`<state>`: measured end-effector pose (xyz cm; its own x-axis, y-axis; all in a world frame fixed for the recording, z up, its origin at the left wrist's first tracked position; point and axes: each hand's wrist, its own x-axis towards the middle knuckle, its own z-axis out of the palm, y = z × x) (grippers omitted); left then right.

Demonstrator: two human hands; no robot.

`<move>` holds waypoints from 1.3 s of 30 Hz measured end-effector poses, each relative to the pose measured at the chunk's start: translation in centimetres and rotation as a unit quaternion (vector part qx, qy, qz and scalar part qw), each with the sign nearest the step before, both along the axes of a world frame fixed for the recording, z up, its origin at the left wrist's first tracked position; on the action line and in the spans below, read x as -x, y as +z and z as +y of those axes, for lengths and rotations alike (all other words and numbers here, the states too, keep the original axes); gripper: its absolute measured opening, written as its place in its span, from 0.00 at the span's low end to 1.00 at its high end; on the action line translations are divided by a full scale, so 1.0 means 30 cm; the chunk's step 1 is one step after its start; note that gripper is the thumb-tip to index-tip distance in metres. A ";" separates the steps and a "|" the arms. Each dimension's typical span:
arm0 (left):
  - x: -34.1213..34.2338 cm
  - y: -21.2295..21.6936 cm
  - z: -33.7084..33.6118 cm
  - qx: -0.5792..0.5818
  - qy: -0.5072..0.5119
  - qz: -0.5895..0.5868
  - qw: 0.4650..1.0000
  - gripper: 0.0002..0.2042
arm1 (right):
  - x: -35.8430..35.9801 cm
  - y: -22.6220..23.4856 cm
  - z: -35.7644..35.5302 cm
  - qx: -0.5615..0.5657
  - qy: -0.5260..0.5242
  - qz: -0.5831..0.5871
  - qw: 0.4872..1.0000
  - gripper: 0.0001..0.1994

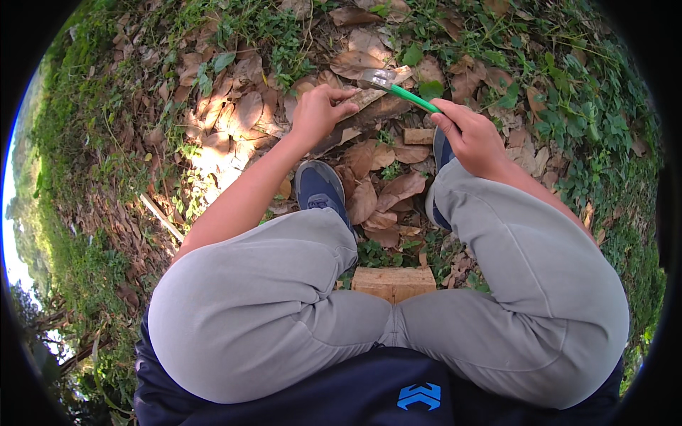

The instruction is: The person sits on the ground and uses a small axe to split a piece of wood into smaller pieces. They repeatedly strike the wood, which is placed on a larger log, to create kindling.

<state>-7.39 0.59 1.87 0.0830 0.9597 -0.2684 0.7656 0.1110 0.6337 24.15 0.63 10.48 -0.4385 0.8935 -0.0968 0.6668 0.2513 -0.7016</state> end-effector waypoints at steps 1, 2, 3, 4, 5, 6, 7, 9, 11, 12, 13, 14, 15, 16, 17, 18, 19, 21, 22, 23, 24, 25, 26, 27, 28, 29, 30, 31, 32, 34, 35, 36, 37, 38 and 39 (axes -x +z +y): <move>-0.002 -0.002 -0.001 0.002 0.003 -0.001 1.000 0.21 | 0.002 -0.003 0.002 0.011 0.000 -0.023 1.000 0.16; -0.004 -0.004 0.000 0.003 0.006 -0.002 1.000 0.21 | -0.001 -0.001 0.003 0.025 -0.004 -0.024 0.999 0.16; -0.003 -0.005 0.001 0.001 0.005 -0.001 1.000 0.21 | -0.005 0.001 0.005 0.039 -0.009 -0.024 0.999 0.16; -0.001 -0.002 -0.003 0.001 0.004 0.001 1.000 0.21 | -0.005 -0.001 0.003 0.055 -0.012 -0.024 0.998 0.16; 0.001 0.001 -0.006 0.001 0.004 0.003 1.000 0.21 | -0.003 -0.001 0.001 0.033 -0.013 0.004 0.999 0.16; 0.003 0.003 -0.006 0.004 0.003 0.008 1.000 0.21 | 0.000 -0.001 0.000 0.010 -0.015 0.032 0.999 0.16; 0.004 0.004 -0.002 0.005 0.001 0.012 1.000 0.21 | 0.000 0.001 0.000 -0.013 -0.017 0.059 0.998 0.16; 0.002 0.006 -0.002 0.007 0.001 0.012 1.000 0.21 | -0.001 -0.005 0.006 -0.003 -0.015 0.048 0.999 0.16; -0.003 0.001 -0.001 0.006 0.002 0.003 1.000 0.21 | -0.005 -0.014 0.005 0.014 -0.019 0.020 1.000 0.16; -0.003 -0.001 0.001 0.007 0.003 0.001 1.000 0.21 | -0.007 -0.023 -0.001 0.027 -0.025 -0.002 0.999 0.16; -0.003 -0.001 -0.001 0.010 0.005 0.000 1.000 0.20 | -0.005 -0.027 -0.004 0.042 -0.028 -0.023 0.998 0.16; -0.003 -0.002 -0.002 0.013 0.007 -0.001 1.000 0.20 | -0.006 -0.025 -0.005 0.031 -0.032 -0.003 0.999 0.16; -0.001 -0.003 0.001 0.009 0.006 0.002 1.000 0.20 | -0.007 -0.018 -0.006 0.021 -0.036 0.018 0.999 0.16; 0.002 -0.003 0.002 0.006 0.005 0.005 1.000 0.20 | -0.004 -0.011 -0.008 0.012 -0.040 0.039 0.998 0.16; 0.004 -0.003 0.001 0.003 0.004 0.008 1.000 0.20 | -0.001 -0.007 -0.005 0.008 -0.035 0.047 0.998 0.16; 0.003 -0.004 -0.003 0.004 0.004 0.003 1.000 0.20 | 0.003 -0.004 0.000 0.004 -0.031 0.055 0.998 0.16; 0.004 -0.004 -0.001 0.003 0.003 -0.001 1.000 0.20 | 0.008 0.002 0.009 -0.001 -0.027 0.064 0.998 0.16; 0.006 -0.003 0.002 0.006 0.004 -0.001 1.000 0.21 | 0.024 0.018 0.023 0.042 -0.014 -0.025 0.999 0.16; 0.001 -0.002 0.000 0.009 0.005 0.000 1.000 0.21 | 0.026 0.022 0.024 0.065 -0.009 -0.071 0.995 0.17; -0.002 -0.001 0.001 0.012 0.007 0.002 1.000 0.21 | 0.021 0.016 0.022 0.040 -0.016 -0.046 0.998 0.16; -0.004 0.000 0.004 0.006 0.005 0.003 1.000 0.21 | 0.013 0.005 0.017 0.016 -0.023 -0.022 0.999 0.16; 0.000 -0.001 0.004 0.002 0.005 0.006 1.000 0.21 | 0.014 0.000 0.013 -0.007 -0.029 0.004 1.000 0.16; 0.004 -0.002 0.001 -0.002 0.004 0.009 1.000 0.21 | 0.015 0.000 0.010 -0.006 -0.028 0.028 0.999 0.16; 0.007 -0.002 -0.006 -0.001 0.004 0.007 1.000 0.21 | 0.018 0.004 0.008 -0.005 -0.027 0.052 0.998 0.16; 0.004 0.000 -0.001 -0.002 0.002 0.004 1.000 0.21 | 0.018 0.012 0.012 -0.007 -0.029 0.075 0.997 0.16; 0.001 0.002 0.002 -0.003 -0.001 0.001 1.000 0.21 | 0.020 0.015 0.016 0.010 -0.019 0.040 0.999 0.16; -0.002 0.004 0.004 0.003 0.001 -0.004 1.000 0.21 | 0.022 0.017 0.022 0.027 -0.010 0.004 1.000 0.16; -0.004 0.008 0.002 0.009 0.004 -0.007 1.000 0.21 | 0.023 0.017 0.027 0.044 0.002 -0.030 0.999 0.15; -0.006 0.010 0.003 0.015 0.008 -0.010 1.000 0.21 | 0.019 0.012 0.028 0.027 -0.001 -0.018 0.999 0.15; -0.004 0.010 0.004 0.009 0.007 0.005 1.000 0.21 | 0.016 -0.004 0.020 -0.004 -0.005 0.007 1.000 0.15; -0.001 0.008 0.000 0.008 0.007 0.014 1.000 0.21 | 0.019 -0.006 0.018 -0.022 -0.005 0.036 0.999 0.15; 0.002 0.006 -0.005 0.007 0.006 0.009 1.000 0.21 | 0.024 -0.004 0.017 -0.039 -0.006 0.065 0.997 0.15; 0.001 0.005 0.000 0.003 0.004 0.003 1.000 0.21 | 0.025 0.001 0.021 -0.060 -0.009 0.093 0.994 0.15; 0.000 0.004 0.004 -0.001 0.001 -0.003 1.000 0.21 | 0.023 0.002 0.020 -0.048 -0.006 0.071 0.996 0.15; -0.002 0.003 0.005 0.003 0.002 -0.004 1.000 0.21 | 0.022 0.000 0.018 -0.035 -0.004 0.050 0.998 0.15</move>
<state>-7.34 0.73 1.97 0.0817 0.9582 -0.2743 0.7605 0.1179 0.6386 23.50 1.16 10.49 -0.4353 0.9002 0.0102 0.5973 0.2973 -0.7449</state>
